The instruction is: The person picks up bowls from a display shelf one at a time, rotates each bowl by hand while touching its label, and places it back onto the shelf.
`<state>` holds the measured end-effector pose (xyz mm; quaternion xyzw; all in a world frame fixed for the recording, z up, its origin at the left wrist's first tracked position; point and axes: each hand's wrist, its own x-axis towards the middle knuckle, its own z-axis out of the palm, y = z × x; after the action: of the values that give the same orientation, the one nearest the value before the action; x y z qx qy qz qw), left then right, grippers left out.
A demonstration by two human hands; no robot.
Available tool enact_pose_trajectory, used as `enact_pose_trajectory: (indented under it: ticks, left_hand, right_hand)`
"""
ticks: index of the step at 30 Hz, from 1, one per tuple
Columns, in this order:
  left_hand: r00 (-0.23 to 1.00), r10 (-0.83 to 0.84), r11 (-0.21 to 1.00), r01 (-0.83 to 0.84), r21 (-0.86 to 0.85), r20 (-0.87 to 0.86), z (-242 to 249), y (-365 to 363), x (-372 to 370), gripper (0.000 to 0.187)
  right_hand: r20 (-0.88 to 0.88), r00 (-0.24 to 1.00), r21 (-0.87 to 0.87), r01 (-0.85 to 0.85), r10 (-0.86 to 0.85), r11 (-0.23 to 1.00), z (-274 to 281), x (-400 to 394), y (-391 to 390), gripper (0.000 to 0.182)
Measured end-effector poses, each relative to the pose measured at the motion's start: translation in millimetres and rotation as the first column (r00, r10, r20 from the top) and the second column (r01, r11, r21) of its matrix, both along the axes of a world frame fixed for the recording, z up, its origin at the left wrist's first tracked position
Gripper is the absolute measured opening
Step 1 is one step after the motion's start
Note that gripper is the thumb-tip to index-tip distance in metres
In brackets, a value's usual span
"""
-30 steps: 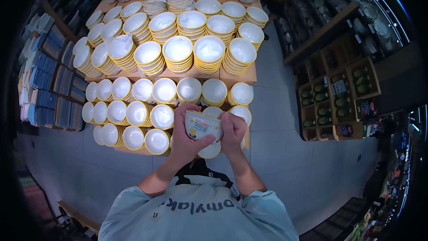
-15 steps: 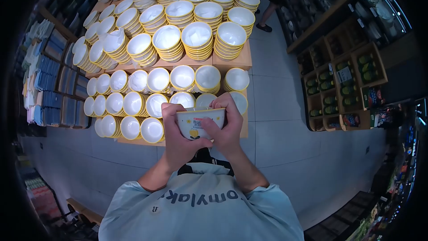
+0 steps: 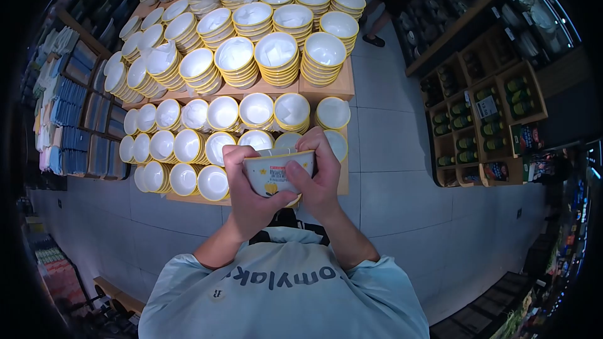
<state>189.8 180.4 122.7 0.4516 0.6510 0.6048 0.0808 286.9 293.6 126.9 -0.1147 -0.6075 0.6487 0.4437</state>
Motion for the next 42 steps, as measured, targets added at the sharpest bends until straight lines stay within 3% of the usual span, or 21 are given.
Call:
enact_pose_trajectory:
  ticks: [11,15,17,21,23,24,26,27,29,30,31,32,33,34,36,38,39,41,42]
  left_hand:
    - [1.0,0.006,1.0,-0.006,0.007,-0.005,-3.5,4.0,4.7,0.087]
    - [0.999,0.003,0.999,-0.005,0.044,0.044,-9.2,7.3,7.4,0.094]
    - [1.0,-0.009,0.999,0.01,0.035,-0.006,-9.0,8.5,6.8,0.085]
    - [1.0,-0.023,0.999,0.023,0.023,-0.013,-21.7,10.4,5.3,0.085]
    - [0.933,-0.151,0.986,0.118,0.12,0.326,-42.2,17.1,5.1,0.093]
    - [0.934,-0.152,0.985,0.116,0.127,0.325,-49.2,19.7,7.3,0.093]
    - [0.738,-0.236,0.961,0.079,0.266,0.632,-58.7,21.0,16.3,0.09]
    - [0.739,-0.238,0.959,0.077,0.273,0.63,-60.7,20.1,20.9,0.09]
    - [0.492,-0.262,0.958,0.028,0.286,0.83,-64.0,16.5,30.1,0.071]
    - [0.334,-0.302,0.949,0.018,0.314,0.893,-63.9,13.5,31.1,0.065]
    - [0.332,-0.302,0.949,0.013,0.316,0.894,-66.6,10.2,30.4,0.065]
    - [0.183,-0.408,0.911,0.018,0.412,0.894,-70.5,5.8,28.2,0.063]
    - [0.033,-0.505,0.863,0.009,0.505,0.862,-70.6,3.9,24.6,0.062]
    - [0.041,-0.505,0.863,0.004,0.506,0.862,-69.5,3.2,21.5,0.062]
    - [0.225,-0.292,0.956,0.052,0.288,0.929,-65.1,-0.7,15.4,0.063]
    - [0.213,-0.277,0.961,0.064,0.269,0.937,-68.9,-2.4,6.5,0.065]
    - [0.192,-0.265,0.964,0.082,0.254,0.945,-69.9,-4.1,2.1,0.068]
    - [0.19,-0.224,0.974,0.067,0.215,0.956,-68.1,-6.2,-2.0,0.073]
    - [0.184,-0.21,0.974,0.123,0.19,0.96,-70.5,-8.3,-3.7,0.074]
  right_hand:
    - [0.004,1.0,0.012,-0.02,0.02,1.0,-2.3,6.3,5.0,0.02]
    - [0.012,1.0,-0.018,-0.017,0.017,1.0,-4.2,10.0,4.7,0.019]
    - [0.017,1.0,-0.021,-0.017,0.017,1.0,-5.1,10.9,5.8,0.019]
    - [0.055,0.998,-0.01,0.019,-0.018,1.0,-8.5,16.4,4.9,0.018]
    - [0.089,0.996,0.005,0.029,-0.03,1.0,-13.0,19.1,4.6,0.016]
    - [0.111,0.993,-0.061,0.052,-0.046,0.997,-18.4,20.1,4.2,0.013]
    - [0.129,0.99,-0.117,0.074,-0.059,0.99,-29.4,21.0,-0.7,0.011]
    - [0.187,0.976,-0.102,0.132,-0.112,0.986,-36.1,20.7,-8.3,0.009]
    - [0.245,0.956,-0.077,0.187,-0.163,0.979,-49.7,18.5,-12.4,0.008]
    - [0.247,0.925,0.257,0.223,-0.287,0.94,-56.8,17.5,-11.8,0.011]
    - [0.207,0.893,0.561,0.227,-0.4,0.796,-62.8,16.6,-11.2,0.015]
    - [0.17,0.891,0.658,0.215,-0.42,0.722,-68.0,15.5,-11.5,0.022]
    - [0.167,0.894,0.657,0.212,-0.415,0.723,-72.6,14.9,-13.6,0.022]
    - [0.165,0.908,0.727,0.153,-0.386,0.669,-76.9,16.1,-17.0,0.024]
    - [0.164,0.923,0.786,0.091,-0.348,0.611,-83.6,20.3,-22.6,0.026]
    - [0.306,0.919,0.737,-0.062,-0.25,0.673,-87.1,26.3,-22.0,0.053]
    - [0.305,0.923,0.733,-0.07,-0.234,0.677,-84.3,24.4,-21.3,0.053]
    - [0.383,0.861,0.642,0.012,-0.334,0.767,-75.0,18.9,-15.0,0.098]
    - [0.465,0.856,0.556,-0.081,-0.228,0.827,-84.1,24.0,-9.8,0.126]
